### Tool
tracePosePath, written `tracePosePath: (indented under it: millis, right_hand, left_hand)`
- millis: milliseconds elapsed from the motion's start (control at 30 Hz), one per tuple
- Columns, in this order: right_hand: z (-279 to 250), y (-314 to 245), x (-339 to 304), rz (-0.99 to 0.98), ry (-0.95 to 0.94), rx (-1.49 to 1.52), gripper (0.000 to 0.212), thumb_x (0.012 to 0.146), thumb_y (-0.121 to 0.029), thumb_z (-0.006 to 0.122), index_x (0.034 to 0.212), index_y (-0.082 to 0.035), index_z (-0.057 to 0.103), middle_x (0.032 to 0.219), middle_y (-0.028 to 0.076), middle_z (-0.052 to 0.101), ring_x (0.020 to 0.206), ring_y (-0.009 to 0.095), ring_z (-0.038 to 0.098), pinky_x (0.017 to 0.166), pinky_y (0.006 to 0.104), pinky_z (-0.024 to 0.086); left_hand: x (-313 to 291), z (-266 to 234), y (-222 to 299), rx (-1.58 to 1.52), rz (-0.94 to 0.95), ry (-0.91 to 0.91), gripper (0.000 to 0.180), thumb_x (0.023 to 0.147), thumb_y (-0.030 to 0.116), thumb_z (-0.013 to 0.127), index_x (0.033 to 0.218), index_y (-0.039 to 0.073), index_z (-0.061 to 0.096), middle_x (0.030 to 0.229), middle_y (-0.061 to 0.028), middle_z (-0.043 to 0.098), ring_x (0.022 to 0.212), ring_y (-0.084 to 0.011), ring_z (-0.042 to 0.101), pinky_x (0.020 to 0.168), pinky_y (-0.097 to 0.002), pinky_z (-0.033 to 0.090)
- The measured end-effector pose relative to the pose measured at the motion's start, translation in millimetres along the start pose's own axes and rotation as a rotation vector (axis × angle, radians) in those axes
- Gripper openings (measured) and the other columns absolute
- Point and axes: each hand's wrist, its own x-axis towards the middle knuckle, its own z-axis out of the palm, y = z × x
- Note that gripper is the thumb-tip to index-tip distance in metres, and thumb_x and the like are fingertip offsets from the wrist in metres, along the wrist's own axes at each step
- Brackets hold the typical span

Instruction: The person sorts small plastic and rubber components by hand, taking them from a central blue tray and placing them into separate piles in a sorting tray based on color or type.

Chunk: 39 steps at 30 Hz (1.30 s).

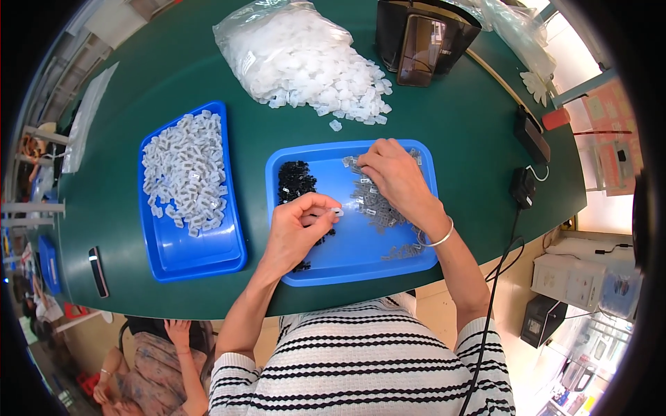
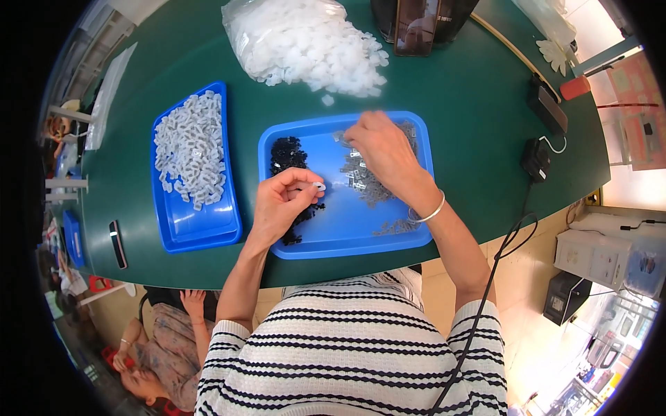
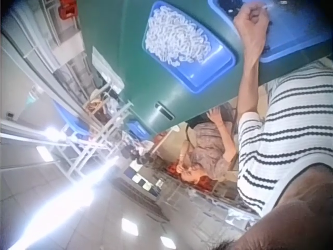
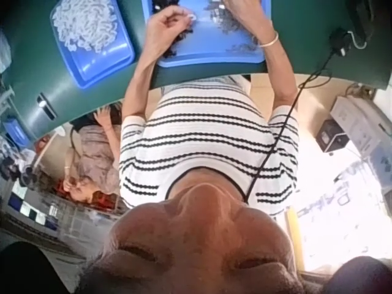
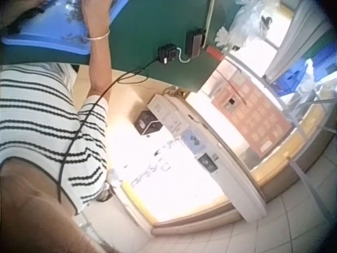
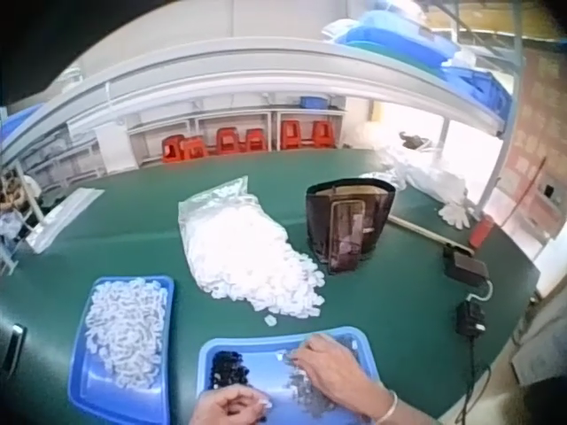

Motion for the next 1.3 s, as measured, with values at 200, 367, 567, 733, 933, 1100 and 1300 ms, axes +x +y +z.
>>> tracePosePath:
  millis: [200, 367, 567, 733, 933, 1100, 1300]
  right_hand:
    - [7, 2, 2, 0.026, -0.039, -0.04, 0.011, 0.076, -0.002, 0.066, 0.087, -0.003, 0.064, 0.085, 0.012, 0.057, 0.087, 0.032, 0.055, 0.074, 0.0394, 0.047]
    - [-14, -17, -8, 0.159, 0.035, 0.204, 0.011, 0.08, -0.001, 0.065, 0.091, -0.001, 0.063, 0.085, 0.01, 0.062, 0.078, 0.024, 0.058, 0.069, 0.0315, 0.048]
    - [-15, -25, -37, 0.464, 0.084, 0.656, 0.007, 0.087, -0.001, 0.063, 0.093, 0.0, 0.063, 0.082, 0.004, 0.062, 0.073, 0.01, 0.057, 0.065, 0.0238, 0.048]
    - [-21, -36, -47, 0.569, 0.083, 0.932, 0.013, 0.087, -0.001, 0.064, 0.1, 0.001, 0.066, 0.084, 0.002, 0.063, 0.076, 0.008, 0.058, 0.069, 0.0193, 0.05]
    - [-8, -44, -53, 0.611, 0.139, 1.025, 0.011, 0.087, -0.004, 0.066, 0.098, 0.0, 0.066, 0.086, 0.005, 0.065, 0.075, 0.009, 0.06, 0.068, 0.0206, 0.052]
    - [0, -46, -51, 0.561, 0.142, 1.154, 0.011, 0.089, -0.01, 0.067, 0.086, -0.002, 0.06, 0.081, 0.004, 0.064, 0.068, 0.007, 0.057, 0.06, 0.0201, 0.047]
    - [4, -41, -51, 0.559, 0.078, 1.04, 0.012, 0.089, -0.011, 0.068, 0.085, -0.002, 0.06, 0.078, 0.002, 0.061, 0.065, 0.006, 0.055, 0.058, 0.0188, 0.044]
  left_hand:
    - [2, 2, 5, 0.034, 0.024, 0.021, 0.01, 0.088, -0.001, 0.06, 0.097, -0.002, 0.065, 0.084, -0.0061, 0.068, 0.081, -0.0093, 0.066, 0.071, -0.0212, 0.053]
    - [10, 5, 5, -0.021, -0.026, -0.016, 0.012, 0.09, 0.0, 0.059, 0.1, -0.002, 0.064, 0.085, -0.0074, 0.068, 0.079, -0.011, 0.066, 0.071, -0.0227, 0.053]
    - [21, 17, 5, -0.064, -0.013, -0.035, 0.017, 0.09, 0.001, 0.059, 0.106, -0.002, 0.062, 0.087, -0.0082, 0.068, 0.079, -0.0122, 0.067, 0.07, -0.0235, 0.054]
    - [22, 22, 5, -0.057, -0.029, -0.007, 0.016, 0.089, 0.001, 0.06, 0.104, -0.002, 0.062, 0.087, -0.008, 0.068, 0.079, -0.012, 0.067, 0.07, -0.0237, 0.054]
    - [18, 29, 4, 0.003, 0.013, 0.022, 0.018, 0.088, -0.001, 0.062, 0.106, -0.002, 0.062, 0.091, -0.0078, 0.068, 0.081, -0.0131, 0.067, 0.071, -0.0231, 0.055]
    - [12, 31, 5, 0.067, 0.029, 0.043, 0.018, 0.087, -0.003, 0.062, 0.105, -0.003, 0.062, 0.091, -0.008, 0.067, 0.082, -0.0123, 0.066, 0.072, -0.0225, 0.054]
    - [6, 30, 8, -0.044, -0.035, 0.046, 0.017, 0.087, -0.003, 0.064, 0.104, -0.004, 0.064, 0.092, -0.0087, 0.067, 0.082, -0.0122, 0.066, 0.074, -0.0225, 0.054]
